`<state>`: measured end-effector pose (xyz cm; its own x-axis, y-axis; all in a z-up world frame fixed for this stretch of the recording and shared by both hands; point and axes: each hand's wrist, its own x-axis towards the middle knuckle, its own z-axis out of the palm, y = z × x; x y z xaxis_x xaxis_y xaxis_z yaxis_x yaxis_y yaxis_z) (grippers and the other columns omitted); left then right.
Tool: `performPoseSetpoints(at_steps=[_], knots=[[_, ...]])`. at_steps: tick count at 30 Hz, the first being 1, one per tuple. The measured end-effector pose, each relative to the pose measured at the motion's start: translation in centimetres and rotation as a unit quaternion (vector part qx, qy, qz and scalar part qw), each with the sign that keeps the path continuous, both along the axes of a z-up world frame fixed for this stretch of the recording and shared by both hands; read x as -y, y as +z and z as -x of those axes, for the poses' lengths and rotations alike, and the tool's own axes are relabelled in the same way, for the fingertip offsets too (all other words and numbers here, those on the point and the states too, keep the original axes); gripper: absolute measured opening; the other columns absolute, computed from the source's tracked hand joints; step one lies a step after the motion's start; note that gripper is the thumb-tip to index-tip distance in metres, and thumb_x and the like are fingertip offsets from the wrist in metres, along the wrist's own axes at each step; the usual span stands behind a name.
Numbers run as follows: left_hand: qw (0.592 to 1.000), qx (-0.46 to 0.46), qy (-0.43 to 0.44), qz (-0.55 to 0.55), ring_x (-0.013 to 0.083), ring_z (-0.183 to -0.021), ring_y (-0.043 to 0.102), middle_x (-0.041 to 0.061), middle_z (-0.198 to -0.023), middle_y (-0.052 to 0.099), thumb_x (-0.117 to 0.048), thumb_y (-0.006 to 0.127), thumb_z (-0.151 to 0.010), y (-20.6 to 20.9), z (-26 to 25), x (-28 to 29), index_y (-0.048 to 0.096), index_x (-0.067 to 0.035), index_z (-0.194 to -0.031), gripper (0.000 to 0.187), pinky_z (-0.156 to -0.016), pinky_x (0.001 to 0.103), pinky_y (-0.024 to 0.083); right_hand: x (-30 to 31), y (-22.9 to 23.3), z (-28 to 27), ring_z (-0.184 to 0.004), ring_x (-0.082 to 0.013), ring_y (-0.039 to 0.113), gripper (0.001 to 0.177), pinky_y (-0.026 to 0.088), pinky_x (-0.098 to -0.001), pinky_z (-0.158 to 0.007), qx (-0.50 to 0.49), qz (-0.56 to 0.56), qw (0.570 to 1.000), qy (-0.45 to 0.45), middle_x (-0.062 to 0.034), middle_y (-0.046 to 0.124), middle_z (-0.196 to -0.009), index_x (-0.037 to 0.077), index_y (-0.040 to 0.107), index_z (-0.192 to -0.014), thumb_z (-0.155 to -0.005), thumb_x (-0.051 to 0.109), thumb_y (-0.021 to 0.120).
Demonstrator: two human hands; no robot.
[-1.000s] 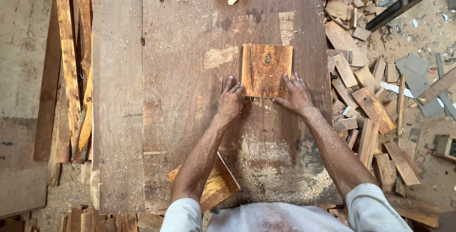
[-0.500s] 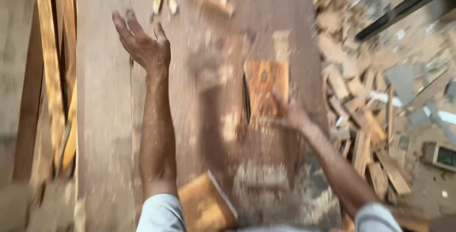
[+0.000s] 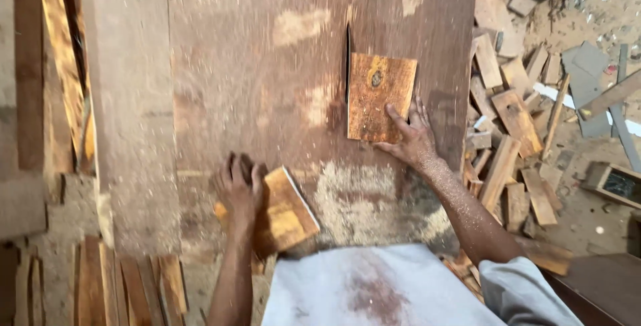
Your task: Cutting small pieces of wood using a circular saw.
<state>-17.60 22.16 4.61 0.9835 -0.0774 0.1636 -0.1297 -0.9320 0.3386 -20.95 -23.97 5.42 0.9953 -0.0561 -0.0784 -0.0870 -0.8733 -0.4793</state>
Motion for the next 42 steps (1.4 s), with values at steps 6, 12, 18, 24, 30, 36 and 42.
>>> performPoseSetpoints(at_steps=[6, 12, 18, 24, 30, 36, 42], knots=[[0.997, 0.039, -0.021, -0.063, 0.0417, -0.131, 0.053, 0.022, -0.140, 0.058, -0.056, 0.061, -0.100, -2.9, -1.6, -0.9, 0.065, -0.005, -0.129, 0.058, -0.111, 0.063, 0.041, -1.2, -1.1, 2.9, -0.155, -0.0523, 0.013, 0.111, 0.025, -0.0611, -0.124, 0.031, -0.009, 0.999, 0.009, -0.0416, 0.012, -0.163, 0.035, 0.034, -0.161, -0.068, 0.067, 0.086], [0.994, 0.040, -0.016, -0.097, 0.0417, -0.130, 0.055, 0.023, -0.139, 0.059, -0.065, 0.048, -0.102, -2.4, -1.5, -0.3, 0.067, -0.008, -0.126, 0.065, -0.111, 0.066, 0.041, -0.9, -3.8, 3.5, -0.155, -0.0538, 0.015, 0.115, 0.030, -0.0669, -0.120, 0.046, -0.020, 0.999, -0.001, -0.0446, 0.009, -0.163, 0.037, 0.028, -0.162, -0.068, 0.072, 0.084], [0.995, 0.044, -0.037, -0.085, 0.0424, -0.131, 0.053, 0.025, -0.139, 0.059, -0.062, 0.048, -0.103, -1.7, -1.8, 0.0, 0.066, -0.007, -0.130, 0.064, -0.111, 0.066, 0.041, -1.6, -3.3, 2.7, -0.158, -0.0504, 0.018, 0.116, 0.031, -0.0674, -0.125, 0.052, -0.022, 0.998, -0.014, -0.0391, 0.012, -0.165, 0.041, 0.024, -0.166, -0.072, 0.076, 0.084], [0.997, 0.016, -0.024, -0.070, 0.0423, -0.134, 0.050, 0.020, -0.143, 0.058, -0.056, 0.057, -0.099, 2.2, -1.7, 1.8, 0.066, -0.011, -0.131, 0.056, -0.111, 0.068, 0.037, -1.1, -1.8, 2.7, -0.153, -0.0567, 0.019, 0.111, 0.028, -0.0692, -0.120, 0.066, -0.011, 0.998, 0.016, -0.0441, 0.011, -0.162, 0.033, 0.028, -0.163, -0.074, 0.071, 0.082], [0.987, -0.019, -0.154, 0.046, 0.0356, -0.141, 0.041, 0.016, -0.148, 0.047, -0.071, 0.070, -0.092, 2.4, 0.4, 1.1, 0.051, -0.013, -0.146, 0.082, -0.120, 0.064, 0.033, -1.6, -5.8, 13.9, -0.158, -0.0439, 0.027, 0.086, 0.027, -0.0616, -0.125, -0.002, 0.041, 0.999, 0.012, -0.0291, 0.019, -0.172, 0.018, 0.044, -0.158, -0.089, 0.061, 0.074], [0.939, -0.205, -0.261, -0.085, 0.0487, -0.147, 0.006, 0.028, -0.157, 0.009, -0.085, 0.077, -0.054, 12.8, 4.5, 6.0, 0.052, -0.032, -0.138, 0.102, -0.114, 0.074, -0.007, -5.2, 1.9, 12.1, -0.157, -0.0407, 0.020, 0.116, 0.017, -0.0618, -0.128, -0.095, 0.020, 0.993, -0.061, -0.0219, 0.017, -0.166, 0.011, 0.026, -0.159, -0.076, 0.079, 0.070], [0.922, -0.359, -0.115, -0.090, 0.0396, -0.154, 0.010, 0.018, -0.167, 0.013, -0.074, 0.081, -0.057, 15.3, 5.3, 1.8, 0.064, -0.042, -0.128, 0.079, -0.124, 0.064, -0.007, -13.1, 8.5, 5.6, -0.154, -0.0468, -0.006, 0.144, -0.002, -0.0654, -0.122, -0.276, -0.013, 0.921, -0.273, -0.0278, -0.008, -0.167, 0.013, -0.005, -0.164, -0.066, 0.087, 0.071]])
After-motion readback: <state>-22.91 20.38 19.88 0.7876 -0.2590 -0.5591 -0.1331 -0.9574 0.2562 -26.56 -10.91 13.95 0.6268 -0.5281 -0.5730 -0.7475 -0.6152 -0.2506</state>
